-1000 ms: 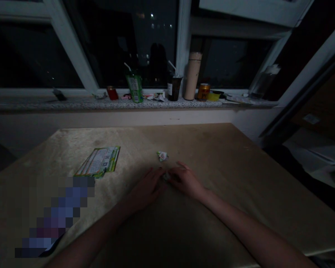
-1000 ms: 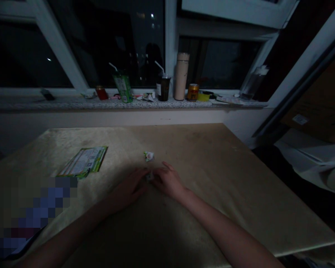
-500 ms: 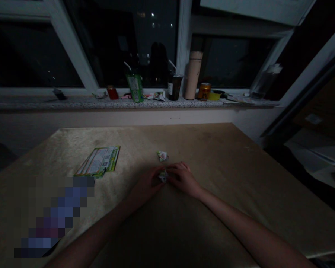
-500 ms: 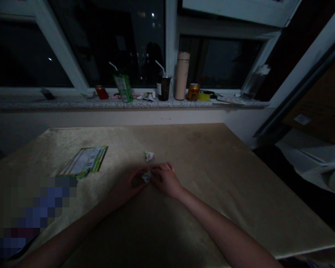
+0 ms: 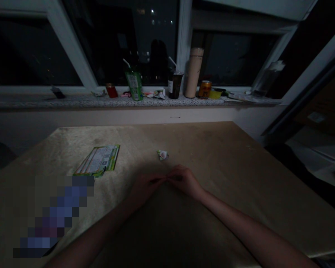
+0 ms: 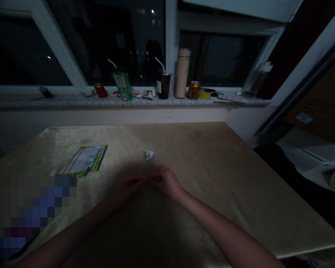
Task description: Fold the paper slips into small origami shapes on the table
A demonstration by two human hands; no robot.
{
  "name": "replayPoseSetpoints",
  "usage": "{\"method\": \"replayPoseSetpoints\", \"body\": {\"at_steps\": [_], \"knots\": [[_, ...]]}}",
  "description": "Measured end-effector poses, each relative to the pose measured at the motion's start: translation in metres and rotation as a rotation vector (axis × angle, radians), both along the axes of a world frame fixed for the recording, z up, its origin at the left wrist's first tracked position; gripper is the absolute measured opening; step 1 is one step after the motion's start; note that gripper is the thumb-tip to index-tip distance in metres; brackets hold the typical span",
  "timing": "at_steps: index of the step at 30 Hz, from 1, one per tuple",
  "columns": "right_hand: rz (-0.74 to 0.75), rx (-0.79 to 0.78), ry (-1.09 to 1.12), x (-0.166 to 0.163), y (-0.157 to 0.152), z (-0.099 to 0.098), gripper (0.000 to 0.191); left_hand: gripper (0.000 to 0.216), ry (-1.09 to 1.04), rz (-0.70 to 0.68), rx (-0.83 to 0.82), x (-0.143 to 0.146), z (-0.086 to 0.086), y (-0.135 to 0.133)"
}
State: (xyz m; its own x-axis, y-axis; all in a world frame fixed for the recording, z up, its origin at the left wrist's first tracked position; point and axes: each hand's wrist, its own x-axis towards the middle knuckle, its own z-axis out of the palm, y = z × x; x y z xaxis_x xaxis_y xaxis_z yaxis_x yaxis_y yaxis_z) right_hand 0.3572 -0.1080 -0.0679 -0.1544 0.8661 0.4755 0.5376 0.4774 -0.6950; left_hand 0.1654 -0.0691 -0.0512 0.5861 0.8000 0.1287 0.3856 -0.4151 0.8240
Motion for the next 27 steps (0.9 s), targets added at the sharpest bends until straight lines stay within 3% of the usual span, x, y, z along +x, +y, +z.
{"method": "replayPoseSetpoints", "body": {"at_steps": [15,27], "knots": [[0.021,0.025,0.262,-0.006,-0.0059,0.0059,0.015,0.022,-0.132,0.128,-0.057,0.0009,-0.001,-0.0057],[0.009,-0.073,0.284,-0.0069,-0.0098,0.002,0.01,0.02,-0.172,0.12,-0.088,0.0013,0.0002,-0.0068]]}}
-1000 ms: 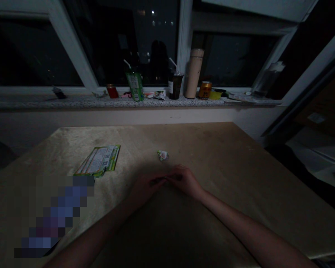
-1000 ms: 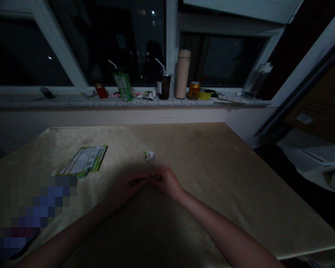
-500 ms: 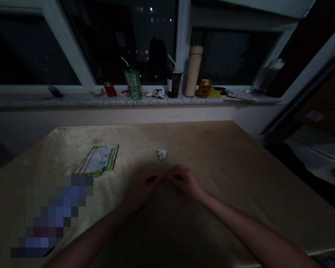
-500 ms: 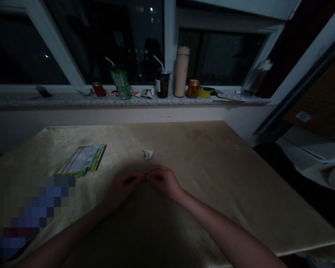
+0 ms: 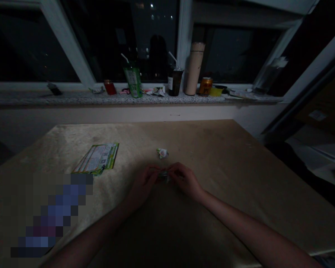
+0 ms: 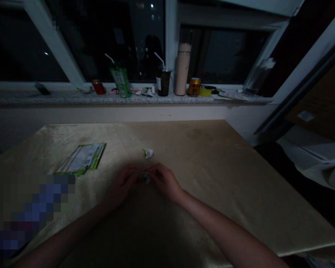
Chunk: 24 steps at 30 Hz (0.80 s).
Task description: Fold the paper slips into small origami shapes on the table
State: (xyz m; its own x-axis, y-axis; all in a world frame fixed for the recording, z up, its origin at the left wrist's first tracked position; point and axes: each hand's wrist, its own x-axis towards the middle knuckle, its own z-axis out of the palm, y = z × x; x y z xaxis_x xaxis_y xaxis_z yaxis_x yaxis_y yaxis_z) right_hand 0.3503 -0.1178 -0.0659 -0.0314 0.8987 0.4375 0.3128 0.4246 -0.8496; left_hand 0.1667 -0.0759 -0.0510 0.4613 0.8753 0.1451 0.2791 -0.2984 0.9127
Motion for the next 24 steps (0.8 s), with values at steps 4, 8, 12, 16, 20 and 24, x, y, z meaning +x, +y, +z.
{"method": "replayPoseSetpoints", "body": {"at_steps": [4,8,12,16,20,24], "knots": [[0.002,0.024,-0.002,0.0,-0.001,-0.001,0.01,0.029,-0.014,-0.011,-0.043,0.0,0.001,0.001],[-0.034,0.014,-0.052,0.001,0.0,-0.001,0.012,0.033,-0.047,0.01,-0.115,0.001,0.001,0.001],[-0.022,0.081,-0.117,0.003,-0.001,0.004,0.015,0.029,-0.056,0.016,-0.131,0.0,0.0,0.001],[0.035,0.054,-0.067,0.006,-0.003,0.008,0.009,0.028,-0.07,0.004,-0.13,-0.002,-0.001,0.004],[0.107,0.028,-0.012,0.009,-0.001,0.006,0.015,0.022,-0.067,-0.069,-0.106,-0.007,0.0,0.006],[0.153,0.024,-0.073,0.014,0.001,0.004,0.017,0.028,-0.001,-0.158,-0.099,-0.011,0.0,0.006]]}}
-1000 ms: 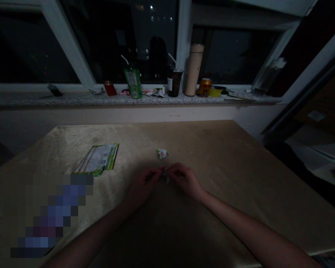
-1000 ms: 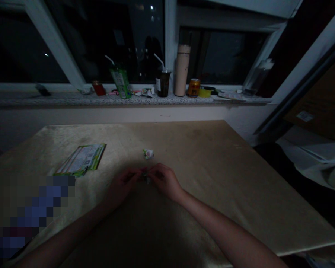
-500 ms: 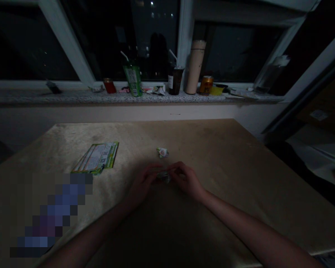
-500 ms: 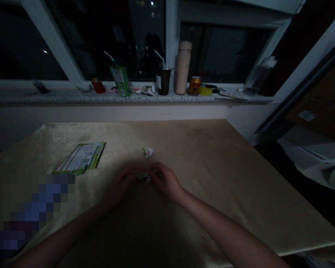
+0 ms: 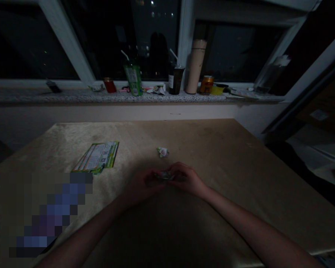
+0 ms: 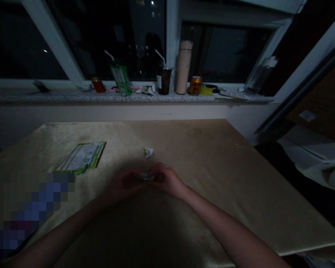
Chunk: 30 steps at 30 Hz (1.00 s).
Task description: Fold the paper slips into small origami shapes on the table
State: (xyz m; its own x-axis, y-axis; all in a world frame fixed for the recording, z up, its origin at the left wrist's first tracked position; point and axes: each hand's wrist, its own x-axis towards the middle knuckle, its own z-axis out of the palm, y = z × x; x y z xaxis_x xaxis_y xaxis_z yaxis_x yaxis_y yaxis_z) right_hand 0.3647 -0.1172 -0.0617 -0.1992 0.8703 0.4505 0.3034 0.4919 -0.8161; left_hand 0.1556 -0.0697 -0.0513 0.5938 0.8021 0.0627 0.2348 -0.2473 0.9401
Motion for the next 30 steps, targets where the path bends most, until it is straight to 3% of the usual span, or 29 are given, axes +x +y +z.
{"method": "replayPoseSetpoints", "body": {"at_steps": [8,20,24,30], "knots": [[0.114,0.034,-0.451,0.011,-0.002,0.008,0.017,0.03,0.126,-0.022,0.069,-0.002,-0.003,0.001],[0.012,0.055,-0.187,0.009,0.002,-0.005,0.025,0.032,0.152,0.025,0.088,-0.002,-0.006,0.005],[-0.007,-0.013,-0.111,0.005,0.0,-0.003,0.027,0.032,0.154,0.048,0.142,-0.003,-0.005,0.005],[0.001,-0.167,0.001,0.002,-0.002,0.0,0.03,0.025,0.108,0.067,0.069,-0.002,-0.001,0.003]]}}
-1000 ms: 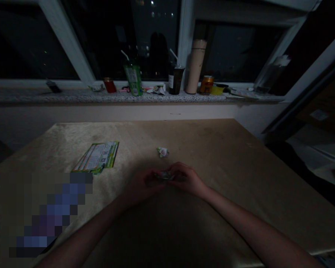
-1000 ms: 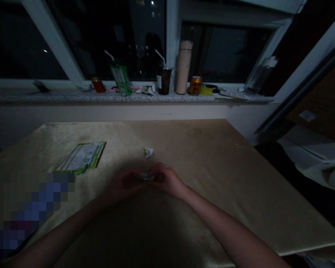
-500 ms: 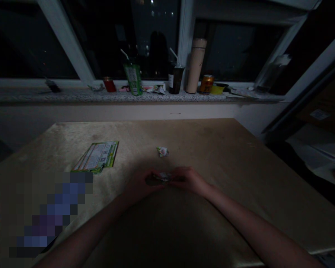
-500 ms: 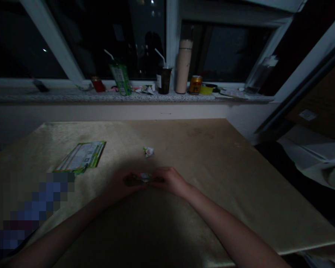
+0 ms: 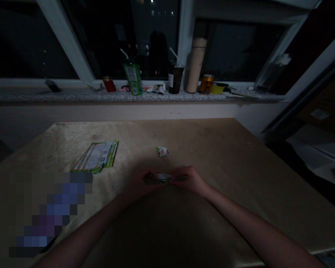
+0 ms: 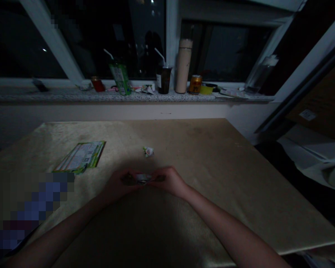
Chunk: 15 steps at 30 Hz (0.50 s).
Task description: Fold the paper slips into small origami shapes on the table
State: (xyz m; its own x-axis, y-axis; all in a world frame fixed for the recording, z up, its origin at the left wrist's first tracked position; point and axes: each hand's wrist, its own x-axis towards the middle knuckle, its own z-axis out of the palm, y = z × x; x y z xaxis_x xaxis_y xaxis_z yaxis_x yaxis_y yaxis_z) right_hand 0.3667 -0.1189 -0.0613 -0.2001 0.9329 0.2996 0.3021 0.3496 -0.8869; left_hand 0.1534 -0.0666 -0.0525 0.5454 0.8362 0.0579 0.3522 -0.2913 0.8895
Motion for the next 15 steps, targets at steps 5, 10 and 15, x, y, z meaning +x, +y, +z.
{"method": "replayPoseSetpoints", "body": {"at_steps": [5,10,15], "knots": [[-0.036,-0.036,0.044,-0.0003,0.001,-0.0022,0.027,0.026,-0.048,0.047,-0.022,0.0022,0.0037,-0.0017],[-0.053,-0.031,0.071,-0.0019,0.0005,-0.0034,0.027,0.026,-0.088,0.061,-0.038,0.0033,0.0042,-0.0022],[-0.112,0.069,0.065,-0.006,-0.0029,0.0011,0.021,0.027,-0.113,0.11,-0.044,0.0046,0.0041,-0.0032]]}}
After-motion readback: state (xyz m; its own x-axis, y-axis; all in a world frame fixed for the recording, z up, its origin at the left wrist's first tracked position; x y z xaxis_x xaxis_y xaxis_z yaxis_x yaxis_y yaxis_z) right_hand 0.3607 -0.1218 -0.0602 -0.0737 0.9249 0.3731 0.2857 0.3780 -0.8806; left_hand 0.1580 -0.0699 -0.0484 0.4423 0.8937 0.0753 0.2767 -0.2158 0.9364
